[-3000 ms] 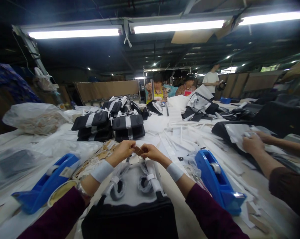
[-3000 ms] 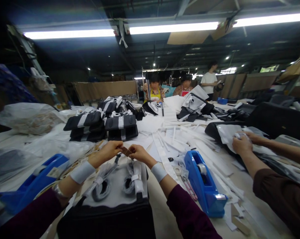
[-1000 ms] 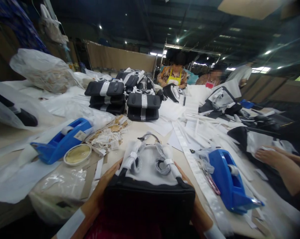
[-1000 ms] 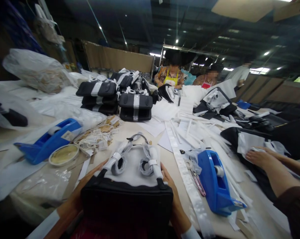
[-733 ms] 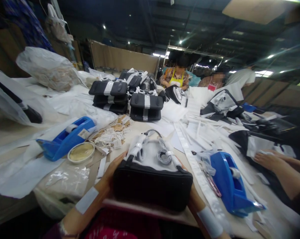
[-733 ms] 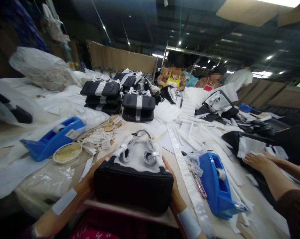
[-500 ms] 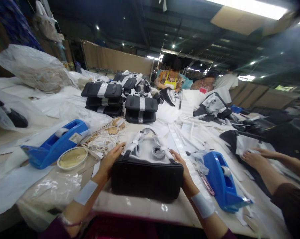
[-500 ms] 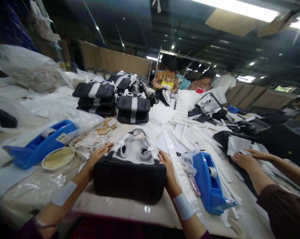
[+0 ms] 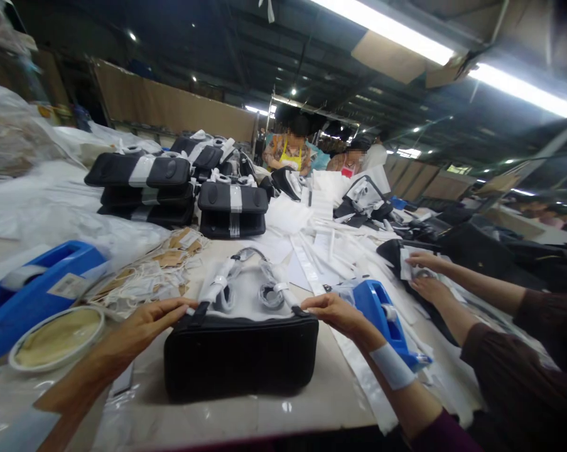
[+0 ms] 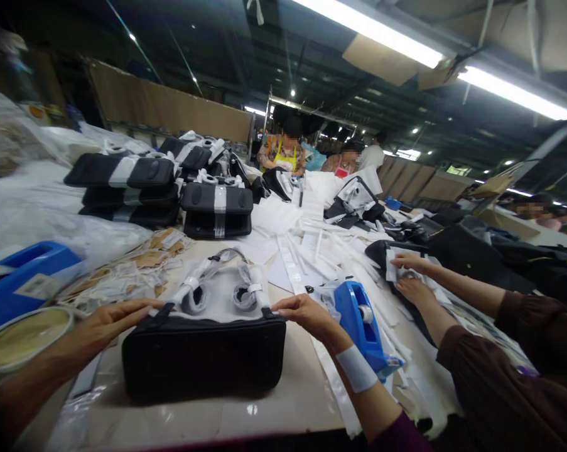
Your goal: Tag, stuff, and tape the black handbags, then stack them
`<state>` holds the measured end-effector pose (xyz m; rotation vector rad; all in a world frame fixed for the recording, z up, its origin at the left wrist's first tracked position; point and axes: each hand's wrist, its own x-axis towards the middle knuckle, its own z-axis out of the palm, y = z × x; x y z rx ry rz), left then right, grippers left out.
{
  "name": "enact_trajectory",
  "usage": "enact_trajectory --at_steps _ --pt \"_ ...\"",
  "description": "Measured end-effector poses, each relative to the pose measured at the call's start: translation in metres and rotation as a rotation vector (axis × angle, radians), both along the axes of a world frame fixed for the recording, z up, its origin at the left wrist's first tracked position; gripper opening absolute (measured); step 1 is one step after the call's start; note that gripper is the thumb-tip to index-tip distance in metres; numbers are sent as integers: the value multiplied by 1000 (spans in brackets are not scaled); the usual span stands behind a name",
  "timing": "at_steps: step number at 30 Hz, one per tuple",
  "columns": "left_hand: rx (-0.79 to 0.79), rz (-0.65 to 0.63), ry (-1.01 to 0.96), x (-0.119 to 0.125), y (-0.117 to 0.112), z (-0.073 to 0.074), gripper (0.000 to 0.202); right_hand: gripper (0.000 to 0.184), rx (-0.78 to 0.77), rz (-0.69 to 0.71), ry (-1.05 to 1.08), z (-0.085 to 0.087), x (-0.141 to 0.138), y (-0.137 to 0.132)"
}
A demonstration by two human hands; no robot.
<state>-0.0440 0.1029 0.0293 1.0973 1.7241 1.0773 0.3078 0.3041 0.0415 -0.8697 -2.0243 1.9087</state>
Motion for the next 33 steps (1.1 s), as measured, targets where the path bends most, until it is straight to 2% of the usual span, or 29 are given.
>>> enact_trajectory --at_steps 7,11,13,15,18,22,25,29,33 --pt "-50 -301 169 -30 14 27 40 43 63 155 -120 18 0 18" --pt "-69 -493 194 -29 23 38 32 38 186 179 -171 21 -8 15" --pt "-81 -499 180 -22 25 43 31 38 209 167 -197 18 -11 11" --pt "-69 -436 163 -13 25 46 29 36 195 102 -216 14 -12 7" --pt "-35 -262 127 3 23 48 24 31 107 -3 -201 13 -10 3" --pt "-59 -111 31 19 18 46 19 25 -4 8 -215 22 -12 -1" --pt "-47 -6 18 30 17 40 19 17 -41 -86 -248 27 -22 -5" --pt "-19 173 51 45 16 25 20 6 49 -262 -248 23 -33 -17" --pt "76 324 141 55 12 6 22 7 188 -388 -184 17 -34 -36"
